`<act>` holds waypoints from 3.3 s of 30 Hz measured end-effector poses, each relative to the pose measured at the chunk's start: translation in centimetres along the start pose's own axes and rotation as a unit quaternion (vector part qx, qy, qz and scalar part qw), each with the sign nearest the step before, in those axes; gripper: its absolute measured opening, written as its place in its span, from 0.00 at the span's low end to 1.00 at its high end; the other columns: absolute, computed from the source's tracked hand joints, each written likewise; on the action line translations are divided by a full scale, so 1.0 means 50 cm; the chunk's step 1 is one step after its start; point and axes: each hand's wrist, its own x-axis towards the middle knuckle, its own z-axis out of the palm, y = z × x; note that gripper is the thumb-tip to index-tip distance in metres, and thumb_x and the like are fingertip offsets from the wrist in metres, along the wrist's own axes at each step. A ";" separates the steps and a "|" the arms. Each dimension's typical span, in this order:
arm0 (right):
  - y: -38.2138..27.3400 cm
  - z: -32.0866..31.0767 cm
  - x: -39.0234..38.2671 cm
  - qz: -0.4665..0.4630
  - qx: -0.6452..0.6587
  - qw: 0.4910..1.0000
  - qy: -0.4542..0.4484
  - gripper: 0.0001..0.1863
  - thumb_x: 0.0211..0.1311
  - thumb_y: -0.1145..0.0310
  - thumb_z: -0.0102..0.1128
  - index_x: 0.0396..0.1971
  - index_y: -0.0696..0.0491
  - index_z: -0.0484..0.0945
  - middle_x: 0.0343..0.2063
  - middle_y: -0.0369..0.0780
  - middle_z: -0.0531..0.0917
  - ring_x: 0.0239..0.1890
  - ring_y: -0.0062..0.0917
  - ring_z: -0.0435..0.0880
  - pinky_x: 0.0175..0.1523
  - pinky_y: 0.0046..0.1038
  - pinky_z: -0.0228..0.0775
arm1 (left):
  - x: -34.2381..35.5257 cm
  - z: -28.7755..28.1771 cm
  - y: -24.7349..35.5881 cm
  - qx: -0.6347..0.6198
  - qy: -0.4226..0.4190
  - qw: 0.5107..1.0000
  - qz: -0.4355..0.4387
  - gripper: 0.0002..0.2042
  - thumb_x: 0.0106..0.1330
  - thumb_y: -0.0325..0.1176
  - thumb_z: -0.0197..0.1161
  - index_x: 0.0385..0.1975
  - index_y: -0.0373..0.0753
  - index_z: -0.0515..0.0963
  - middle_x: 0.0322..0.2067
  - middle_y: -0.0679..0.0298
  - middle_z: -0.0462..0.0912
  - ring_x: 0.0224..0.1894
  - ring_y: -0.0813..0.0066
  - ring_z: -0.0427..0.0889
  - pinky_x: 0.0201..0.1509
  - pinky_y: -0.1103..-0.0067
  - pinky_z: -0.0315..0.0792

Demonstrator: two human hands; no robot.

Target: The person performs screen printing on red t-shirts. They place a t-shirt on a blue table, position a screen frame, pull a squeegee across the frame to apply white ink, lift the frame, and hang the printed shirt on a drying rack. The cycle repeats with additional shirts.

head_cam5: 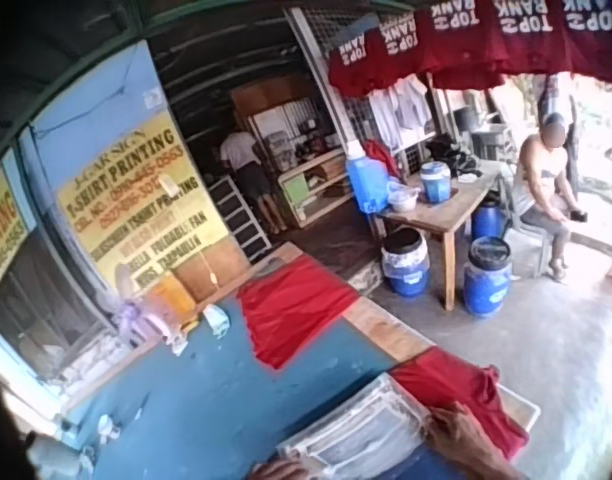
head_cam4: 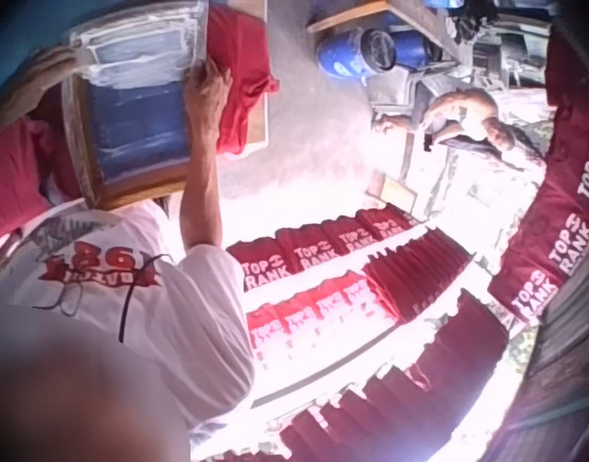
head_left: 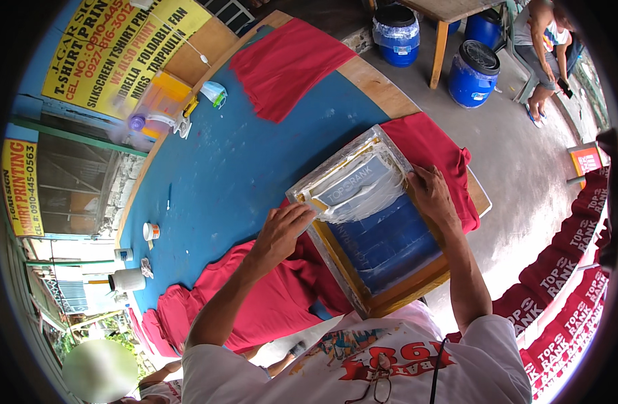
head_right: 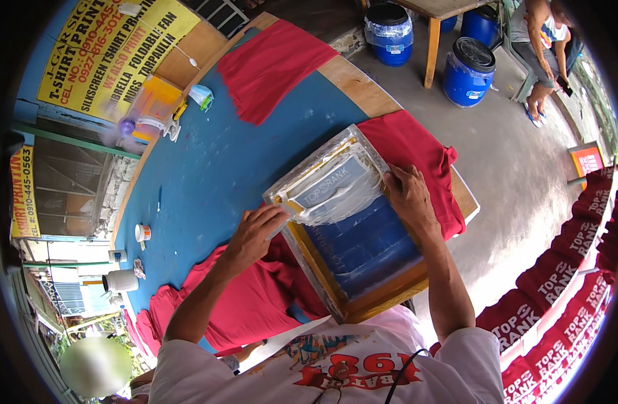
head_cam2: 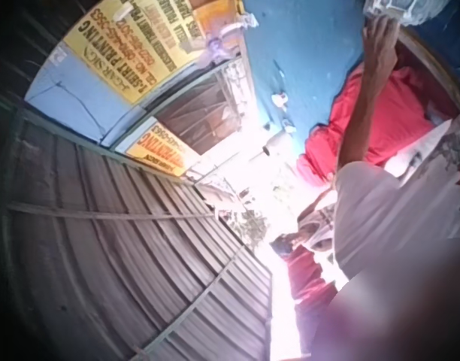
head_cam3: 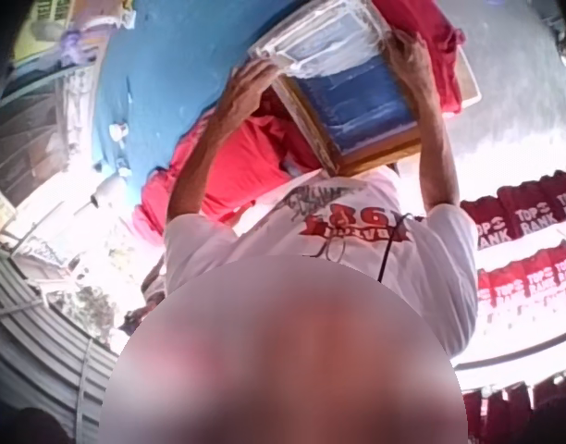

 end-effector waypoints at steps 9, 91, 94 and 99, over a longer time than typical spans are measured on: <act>-0.032 -0.053 -0.024 0.074 -0.051 0.992 -0.088 0.21 0.77 0.57 0.59 0.56 0.58 0.84 0.45 0.57 0.87 0.53 0.51 0.85 0.62 0.47 0.73 | -0.056 0.119 0.051 -0.562 0.251 0.737 -0.279 0.26 0.69 0.22 0.63 0.69 0.31 0.75 0.64 0.55 0.83 0.65 0.71 0.81 0.72 0.73 0.70; -0.517 0.575 -0.554 0.015 0.111 0.986 -0.121 0.16 0.70 0.67 0.72 0.56 0.48 0.86 0.39 0.48 0.86 0.42 0.45 0.87 0.48 0.45 0.79 | -0.738 -0.021 -0.270 0.015 -0.005 0.999 -0.048 0.26 0.63 0.19 0.67 0.62 0.45 0.81 0.63 0.66 0.81 0.70 0.70 0.75 0.70 0.63 0.66; -0.509 0.578 -0.555 -0.004 0.118 0.986 -0.118 0.16 0.69 0.67 0.72 0.56 0.48 0.86 0.39 0.48 0.85 0.41 0.45 0.87 0.47 0.45 0.79 | -0.652 0.015 -0.264 0.076 0.049 0.996 0.009 0.27 0.63 0.18 0.66 0.64 0.46 0.80 0.63 0.66 0.81 0.70 0.71 0.76 0.69 0.63 0.66; -0.501 0.585 -0.556 -0.036 0.117 0.987 -0.100 0.16 0.68 0.69 0.73 0.54 0.49 0.85 0.39 0.49 0.85 0.41 0.45 0.87 0.46 0.45 0.79 | -0.646 0.042 -0.280 0.071 0.028 0.997 0.029 0.32 0.60 0.18 0.68 0.67 0.45 0.77 0.66 0.66 0.77 0.72 0.71 0.73 0.70 0.63 0.64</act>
